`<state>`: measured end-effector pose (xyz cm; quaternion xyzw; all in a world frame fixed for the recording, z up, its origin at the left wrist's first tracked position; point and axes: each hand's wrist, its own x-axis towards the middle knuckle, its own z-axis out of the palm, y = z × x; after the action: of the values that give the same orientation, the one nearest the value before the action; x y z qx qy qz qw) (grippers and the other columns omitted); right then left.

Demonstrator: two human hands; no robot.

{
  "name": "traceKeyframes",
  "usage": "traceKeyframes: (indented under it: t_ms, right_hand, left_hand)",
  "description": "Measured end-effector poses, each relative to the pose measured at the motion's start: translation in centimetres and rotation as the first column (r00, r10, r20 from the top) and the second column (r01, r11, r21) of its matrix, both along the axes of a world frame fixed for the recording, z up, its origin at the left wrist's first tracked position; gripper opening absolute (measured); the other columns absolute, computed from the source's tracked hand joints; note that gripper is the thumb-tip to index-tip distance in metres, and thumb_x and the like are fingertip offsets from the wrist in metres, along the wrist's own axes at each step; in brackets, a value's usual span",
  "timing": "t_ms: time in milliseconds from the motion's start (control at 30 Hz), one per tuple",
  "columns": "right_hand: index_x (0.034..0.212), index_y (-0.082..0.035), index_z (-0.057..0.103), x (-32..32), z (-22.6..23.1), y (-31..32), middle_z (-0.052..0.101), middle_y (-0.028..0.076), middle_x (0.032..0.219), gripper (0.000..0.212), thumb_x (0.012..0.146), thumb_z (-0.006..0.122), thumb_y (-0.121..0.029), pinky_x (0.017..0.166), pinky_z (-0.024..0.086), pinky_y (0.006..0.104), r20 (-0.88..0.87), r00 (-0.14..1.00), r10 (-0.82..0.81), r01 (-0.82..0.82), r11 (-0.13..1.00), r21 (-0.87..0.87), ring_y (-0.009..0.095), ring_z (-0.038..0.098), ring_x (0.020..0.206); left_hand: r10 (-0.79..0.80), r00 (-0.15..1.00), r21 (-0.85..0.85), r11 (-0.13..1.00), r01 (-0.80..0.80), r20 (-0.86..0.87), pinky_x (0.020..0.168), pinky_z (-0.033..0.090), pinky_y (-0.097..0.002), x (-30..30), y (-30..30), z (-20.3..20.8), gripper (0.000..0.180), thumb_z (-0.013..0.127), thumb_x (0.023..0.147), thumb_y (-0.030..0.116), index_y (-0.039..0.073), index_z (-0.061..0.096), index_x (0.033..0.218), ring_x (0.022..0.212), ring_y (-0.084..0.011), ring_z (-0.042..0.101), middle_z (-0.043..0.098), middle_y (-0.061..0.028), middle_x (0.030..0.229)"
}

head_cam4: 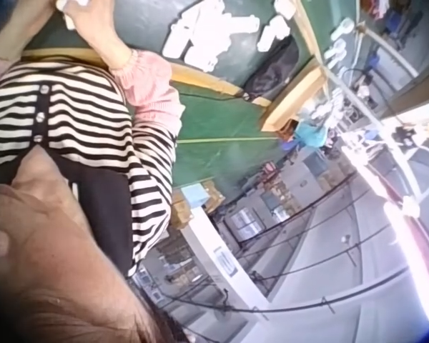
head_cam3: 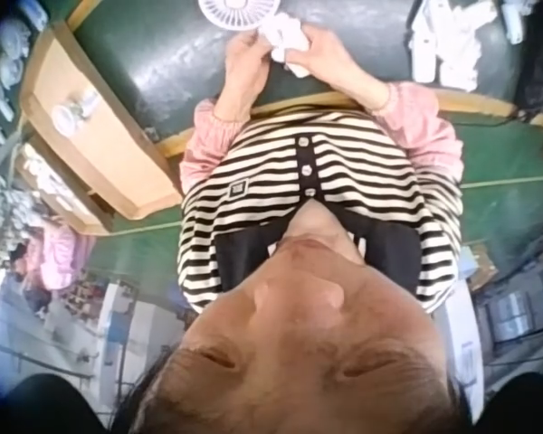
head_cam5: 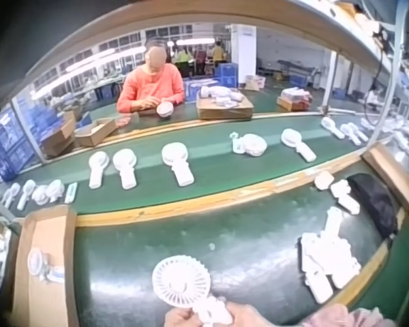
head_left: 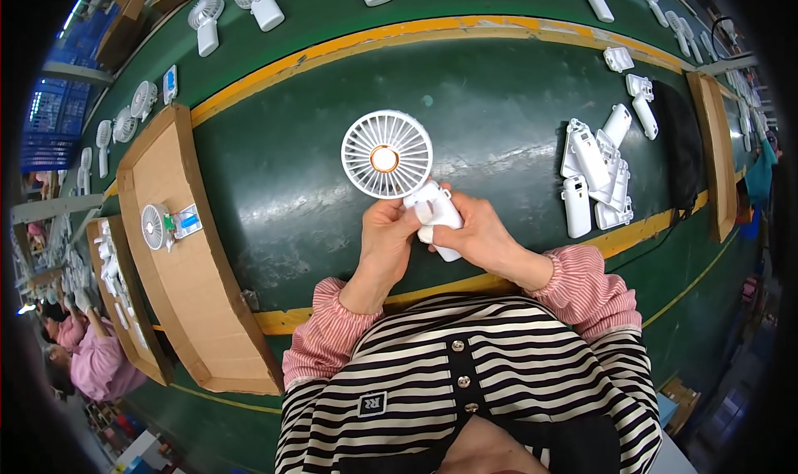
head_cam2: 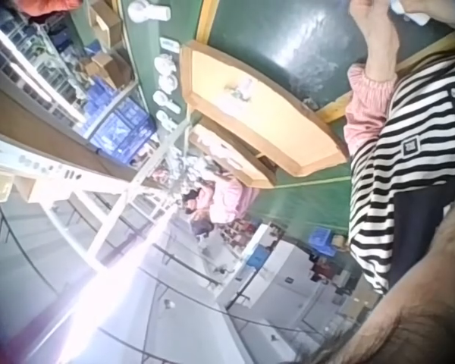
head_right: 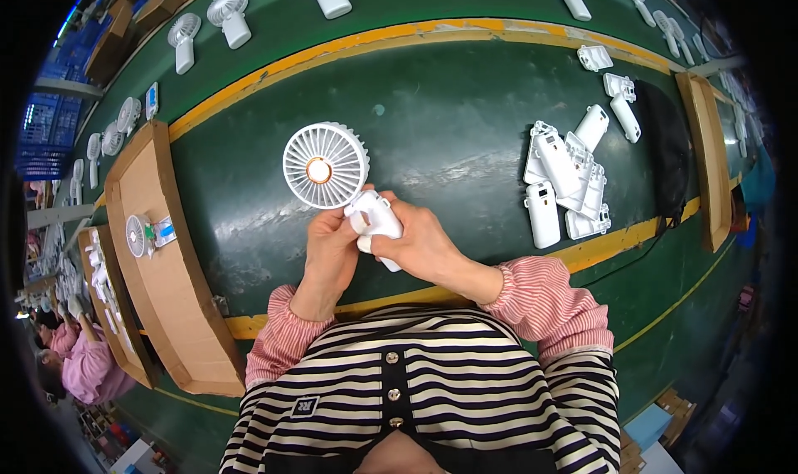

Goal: The person assembles portable fans by fitting internal wiring and batteries into handle casings, attaching handle covers, and placing finished fans onto a conveyor belt. The person also empties a box of handle casings onto the work surface and retrieves additional fan parts from the conveyor belt.

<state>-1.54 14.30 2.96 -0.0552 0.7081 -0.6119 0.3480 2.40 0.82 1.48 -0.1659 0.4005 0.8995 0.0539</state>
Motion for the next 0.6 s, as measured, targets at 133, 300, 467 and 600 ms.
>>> traceKeyframes:
  t_ms: [133,300,467,600]
  right_hand:
    - [0.095,0.008,0.052,0.0,0.3,0.3,0.060,0.009,0.081,0.027,0.070,0.057,-0.002,0.059,0.049,0.0247,0.071,0.997,0.009,-0.007,1.000,-0.019,0.013,0.060,0.066]
    - [0.094,0.008,0.053,-0.2,0.6,0.1,0.060,0.010,0.080,0.026,0.071,0.056,-0.002,0.057,0.048,0.0249,0.096,0.995,-0.004,0.007,0.999,-0.033,0.014,0.059,0.065]
    - [0.091,0.007,0.055,-0.9,0.3,0.1,0.060,0.008,0.079,0.023,0.071,0.058,-0.002,0.057,0.048,0.0244,0.156,0.988,-0.011,0.022,0.998,-0.066,0.013,0.059,0.064]
    - [0.096,0.004,0.054,-1.6,0.6,0.6,0.060,0.007,0.080,0.024,0.074,0.058,-0.005,0.058,0.048,0.0233,0.057,0.998,-0.007,0.010,0.998,-0.057,0.012,0.059,0.064]
  left_hand:
    - [-0.043,0.999,-0.012,0.999,0.043,0.001,0.075,0.049,-0.0291,0.1,0.1,-0.1,0.034,0.054,0.078,-0.002,-0.004,0.049,0.112,0.090,-0.0190,0.059,0.059,-0.0144,0.104]
    - [-0.042,0.998,-0.022,0.999,0.041,-0.046,0.084,0.045,-0.0329,0.1,0.1,-0.9,0.039,0.056,0.077,0.000,-0.006,0.046,0.114,0.096,-0.0224,0.057,0.056,-0.0190,0.107]
    - [-0.031,0.999,-0.072,0.997,0.030,-0.011,0.085,0.045,-0.0333,-0.6,0.3,-0.8,0.038,0.055,0.077,0.000,-0.006,0.046,0.114,0.097,-0.0228,0.056,0.057,-0.0184,0.107]
    - [-0.071,0.997,-0.051,0.996,0.073,0.043,0.087,0.044,-0.0347,-2.0,0.5,0.3,0.039,0.054,0.078,0.001,-0.004,0.045,0.115,0.099,-0.0235,0.055,0.055,-0.0174,0.109]
